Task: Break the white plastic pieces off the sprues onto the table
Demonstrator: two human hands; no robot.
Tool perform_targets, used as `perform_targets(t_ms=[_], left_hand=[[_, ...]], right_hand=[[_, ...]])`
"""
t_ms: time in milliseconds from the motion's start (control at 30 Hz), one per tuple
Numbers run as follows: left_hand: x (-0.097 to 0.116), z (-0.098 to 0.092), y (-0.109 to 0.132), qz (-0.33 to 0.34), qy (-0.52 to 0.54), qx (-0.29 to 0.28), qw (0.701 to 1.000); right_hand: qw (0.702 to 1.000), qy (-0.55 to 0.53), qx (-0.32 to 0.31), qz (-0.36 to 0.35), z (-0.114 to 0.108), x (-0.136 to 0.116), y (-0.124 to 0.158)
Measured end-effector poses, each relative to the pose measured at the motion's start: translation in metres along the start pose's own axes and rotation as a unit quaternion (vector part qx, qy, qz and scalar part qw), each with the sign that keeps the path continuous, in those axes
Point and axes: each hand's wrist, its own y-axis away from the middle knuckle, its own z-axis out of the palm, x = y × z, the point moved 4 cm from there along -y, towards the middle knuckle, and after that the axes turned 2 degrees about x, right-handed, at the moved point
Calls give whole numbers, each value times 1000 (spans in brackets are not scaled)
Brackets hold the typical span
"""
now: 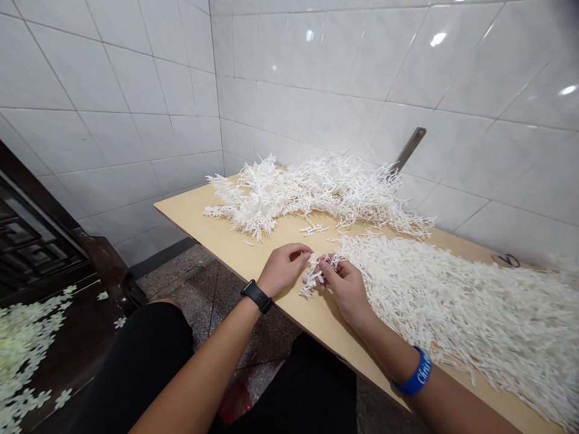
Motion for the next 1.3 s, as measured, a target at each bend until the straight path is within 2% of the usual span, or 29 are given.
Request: perform_targets(t_ms=[167,400,467,567,633,800,900,1100,1200,1300], left_hand=[[6,-1,1,33,15,-21,999],[7,5,3,9,115,-92,989],[6,3,3,-4,130,-83,988],[4,-3,1,-30,139,-24,990],[3,-5,1,-33,127,-11,991],[7,4,1,13,62,-103,993],[7,5,1,15,70,-122,990],[4,-2,1,-20,123,-73,990],[3,-4,1,-16,114,-42,992],[1,-8,-1,-12,97,12,995]], right_hand=[[996,-85,-3,-12,1,1,0],[998,-1,-14,-67,1,0,1],[997,36,-19,-67,1,2,1],[994,81,-40,-57,3,4,2],[992,90,-56,-64,4,3,3],[994,35,-39,-96,3,-1,6],[996,27,-13,-80,1,2,5],[996,56,32,-58,-3,5,1],[997,62,4,-45,-1,7,2],[994,66,-24,-80,2,4,13]])
